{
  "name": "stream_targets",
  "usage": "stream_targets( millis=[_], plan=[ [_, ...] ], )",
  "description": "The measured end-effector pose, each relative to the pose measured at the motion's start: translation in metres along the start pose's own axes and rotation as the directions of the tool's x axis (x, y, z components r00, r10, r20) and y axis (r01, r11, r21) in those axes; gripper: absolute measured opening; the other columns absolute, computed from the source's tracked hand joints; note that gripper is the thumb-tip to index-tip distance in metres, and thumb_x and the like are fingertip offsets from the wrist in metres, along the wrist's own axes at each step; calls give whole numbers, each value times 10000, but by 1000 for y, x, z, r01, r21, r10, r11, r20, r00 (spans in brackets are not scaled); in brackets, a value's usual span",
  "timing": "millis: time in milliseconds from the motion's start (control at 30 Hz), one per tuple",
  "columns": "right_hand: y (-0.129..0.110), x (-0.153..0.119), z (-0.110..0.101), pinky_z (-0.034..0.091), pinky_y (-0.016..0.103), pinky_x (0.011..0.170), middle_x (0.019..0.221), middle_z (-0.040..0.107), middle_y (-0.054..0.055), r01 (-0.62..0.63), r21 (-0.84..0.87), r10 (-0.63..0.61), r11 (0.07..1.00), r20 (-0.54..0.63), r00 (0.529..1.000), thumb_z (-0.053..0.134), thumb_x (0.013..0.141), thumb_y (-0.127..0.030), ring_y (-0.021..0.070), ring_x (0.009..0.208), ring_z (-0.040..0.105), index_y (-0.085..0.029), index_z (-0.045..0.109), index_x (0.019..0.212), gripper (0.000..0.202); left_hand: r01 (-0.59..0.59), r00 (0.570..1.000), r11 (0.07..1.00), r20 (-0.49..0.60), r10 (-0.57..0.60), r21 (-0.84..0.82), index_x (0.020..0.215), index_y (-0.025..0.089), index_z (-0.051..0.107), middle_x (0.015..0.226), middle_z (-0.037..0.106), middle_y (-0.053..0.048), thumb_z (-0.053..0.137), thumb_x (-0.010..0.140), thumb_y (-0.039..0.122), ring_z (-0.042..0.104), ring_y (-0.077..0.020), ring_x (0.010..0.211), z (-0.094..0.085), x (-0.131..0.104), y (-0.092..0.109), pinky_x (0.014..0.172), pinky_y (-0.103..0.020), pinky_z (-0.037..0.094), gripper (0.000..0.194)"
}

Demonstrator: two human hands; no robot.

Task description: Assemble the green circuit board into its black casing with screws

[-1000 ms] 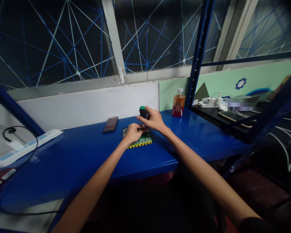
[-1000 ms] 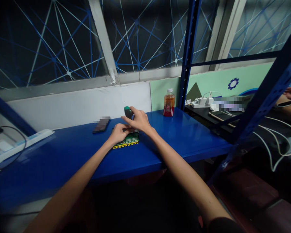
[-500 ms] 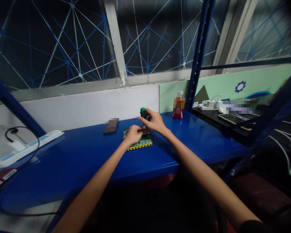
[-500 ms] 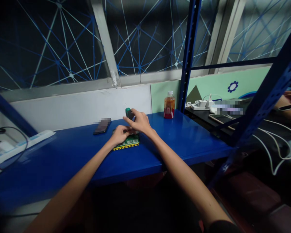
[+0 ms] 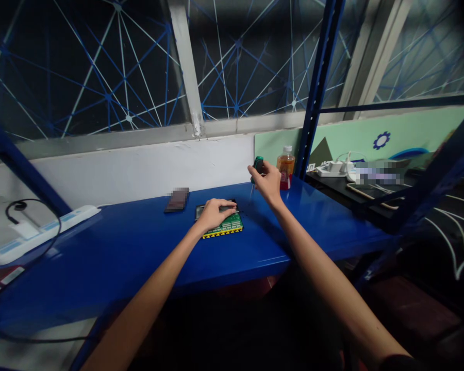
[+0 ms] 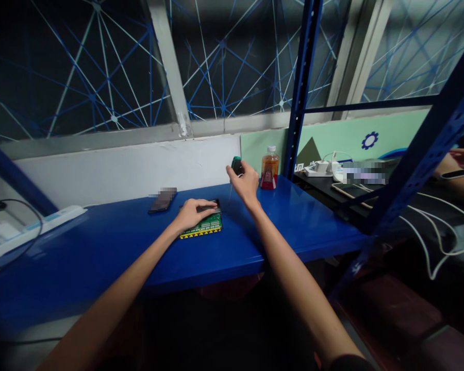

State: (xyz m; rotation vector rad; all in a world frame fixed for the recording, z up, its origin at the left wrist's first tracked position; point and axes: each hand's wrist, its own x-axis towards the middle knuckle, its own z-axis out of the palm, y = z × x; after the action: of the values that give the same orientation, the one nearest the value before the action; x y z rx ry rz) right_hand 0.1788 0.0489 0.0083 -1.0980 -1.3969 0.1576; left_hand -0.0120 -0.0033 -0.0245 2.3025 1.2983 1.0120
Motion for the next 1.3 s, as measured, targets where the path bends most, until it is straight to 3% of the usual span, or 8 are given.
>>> stream_targets(
  millis=[100, 233, 400, 567, 967, 1100, 1300],
  plan=[
    [6, 4, -7, 474, 340, 662, 778, 690, 69, -84, -209, 85, 974, -7, 996, 566, 757, -440, 238, 768, 639, -189, 658, 797, 270, -16, 1000, 999, 2, 16, 32, 942, 215, 767, 1000, 748, -80, 632, 796, 261, 680, -252, 955, -1, -1, 0, 868, -369, 490, 204],
    [9, 3, -10, 466, 332, 655, 800, 710, 82, -110, -405, 155, 908, 81, 985, 575, 732, -436, 263, 782, 651, -196, 675, 825, 276, -39, 999, 998, 17, 38, 47, 929, 221, 767, 991, 750, -71, 620, 810, 272, 679, -241, 954, -1, -1, 1, 867, -350, 489, 196],
    [9, -1, -6, 461, 306, 658, 829, 718, 85, -22, -442, 114, 897, 183, 977, 534, 770, -472, 251, 797, 657, -207, 678, 885, 323, -42, 999, 997, 25, 41, 58, 921, 217, 763, 995, 749, -65, 620, 815, 280, 677, -236, 957, -1, -2, 2, 860, -343, 493, 189],
    [11, -3, -3, 467, 306, 665, 823, 720, 92, -38, -452, 147, 891, 208, 967, 508, 788, -495, 245, 783, 659, -208, 674, 913, 355, -66, 997, 996, 29, 65, 52, 902, 230, 762, 974, 753, -51, 614, 827, 307, 676, -227, 944, -1, -2, 1, 857, -333, 490, 184],
    [15, -3, -1, 496, 327, 686, 780, 720, 76, -94, -374, 185, 923, 213, 959, 572, 748, -476, 245, 782, 673, -223, 676, 862, 296, -91, 995, 996, 33, 90, 16, 899, 234, 766, 966, 752, -57, 595, 844, 322, 679, -222, 928, -2, -3, -1, 857, -325, 482, 201],
    [18, 0, -1, 514, 352, 693, 632, 689, 58, -179, -325, 238, 929, 153, 959, 603, 726, -469, 257, 754, 682, -217, 670, 793, 269, -100, 994, 995, 34, 99, 18, 903, 226, 769, 961, 752, -64, 596, 841, 308, 681, -229, 919, -2, -2, -1, 844, -335, 486, 201],
    [20, 3, 1, 508, 281, 446, 455, 597, 3, -306, 109, 273, 946, 242, 931, 670, 705, -419, 172, 396, 593, -185, 593, 662, 250, -115, 990, 993, 75, 116, -19, 939, 209, 759, 1002, 745, -71, 628, 824, 303, 659, -238, 997, 0, -1, -5, 889, -343, 483, 198]
  ],
)
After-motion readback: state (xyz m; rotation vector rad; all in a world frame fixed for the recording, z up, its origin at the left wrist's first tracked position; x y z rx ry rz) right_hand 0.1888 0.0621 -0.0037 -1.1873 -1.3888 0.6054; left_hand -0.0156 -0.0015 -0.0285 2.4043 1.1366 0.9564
